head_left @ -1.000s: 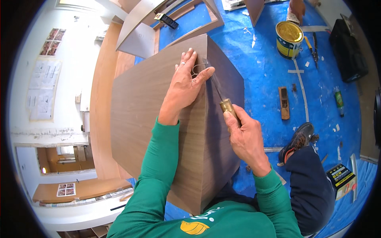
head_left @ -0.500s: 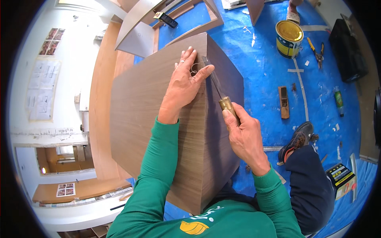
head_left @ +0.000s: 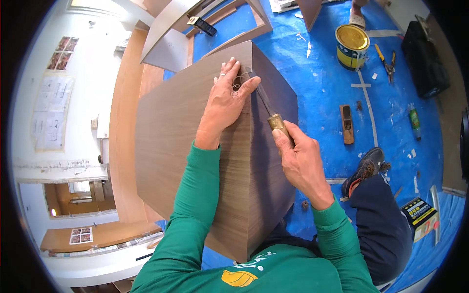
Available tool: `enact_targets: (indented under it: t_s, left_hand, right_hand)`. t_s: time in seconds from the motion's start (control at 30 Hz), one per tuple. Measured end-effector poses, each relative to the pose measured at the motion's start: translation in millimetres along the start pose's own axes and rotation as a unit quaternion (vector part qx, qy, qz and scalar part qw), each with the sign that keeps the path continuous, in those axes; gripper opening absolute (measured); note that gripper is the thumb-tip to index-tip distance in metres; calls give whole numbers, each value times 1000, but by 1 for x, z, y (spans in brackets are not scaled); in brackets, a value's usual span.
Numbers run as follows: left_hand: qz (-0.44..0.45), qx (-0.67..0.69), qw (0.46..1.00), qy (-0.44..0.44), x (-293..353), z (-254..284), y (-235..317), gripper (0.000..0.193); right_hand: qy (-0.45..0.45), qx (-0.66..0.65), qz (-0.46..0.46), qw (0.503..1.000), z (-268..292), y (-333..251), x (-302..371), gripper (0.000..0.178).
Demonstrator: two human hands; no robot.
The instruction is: The person shaves the edges of a wooden cabinet piece using a small plane and a scraper tool, then sands the corner.
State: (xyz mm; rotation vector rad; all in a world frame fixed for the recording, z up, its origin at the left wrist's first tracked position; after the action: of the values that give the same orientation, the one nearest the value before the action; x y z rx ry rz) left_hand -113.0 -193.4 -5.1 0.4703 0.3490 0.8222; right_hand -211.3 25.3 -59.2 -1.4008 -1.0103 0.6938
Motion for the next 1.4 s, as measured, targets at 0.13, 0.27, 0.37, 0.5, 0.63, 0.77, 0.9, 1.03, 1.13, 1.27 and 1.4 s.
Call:
enact_targets:
  t_s: [0.13, 0.27, 0.37, 0.5, 0.63, 0.77, 0.9, 1.03, 1.13, 1.27, 1.4]
  left_hand:
    - [6, 6, 1000, -6, -1, -4, -1, 86]
    - [14, -30, 999, 8, -2, -8, 7, 88]
    - [14, -62, 998, 9, -4, -8, 12, 89]
    - [-3, -33, 999, -6, 0, 3, 0, 94]
    - [-73, -134, 987, -47, 8, 7, 8, 94]
    - [-47, -119, 991, 33, -2, -4, 6, 84]
    - [23, -122, 991, 57, -25, -1, 10, 71]
    - [-20, -223, 974, -24, -60, 21, 42, 55]
    - [-25, -356, 927, -119, -85, 28, 62, 51]
    - [-14, -374, 909, -183, -102, 29, 67, 55]
    - [-7, -329, 921, -209, -110, 34, 48, 59]
  right_hand:
    - [20, -17, -13, 1000, 0, 6, 0, 40]
    - [28, 7, -15, 999, 0, 14, -5, 36]
    - [29, -19, -21, 999, 0, 18, -7, 34]
    - [9, -46, -46, 998, 3, 27, 5, 31]
    - [55, -64, -93, 992, 29, 49, 43, 32]
    - [112, -93, -119, 982, 61, 56, 66, 32]
    - [144, -142, -101, 974, 82, 43, 67, 32]
    - [142, -191, -99, 966, 84, 38, 69, 35]
    - [135, -201, -116, 963, 81, 35, 67, 37]
    - [125, -198, -140, 962, 72, 53, 56, 38]
    - [123, -185, -159, 962, 56, 75, 43, 36]
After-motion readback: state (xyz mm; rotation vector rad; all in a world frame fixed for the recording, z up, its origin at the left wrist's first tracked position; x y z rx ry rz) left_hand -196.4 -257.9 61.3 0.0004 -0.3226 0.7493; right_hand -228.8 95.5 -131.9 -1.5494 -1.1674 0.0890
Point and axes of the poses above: each hand's wrist, its own x-axis away from the middle knuckle, its own z-axis out of the back of the hand, y = z × x, the point moved 5 cm from there along -x, towards the middle knuckle, and after that the axes turned 3 degrees about -x, right-handed, at the moved point
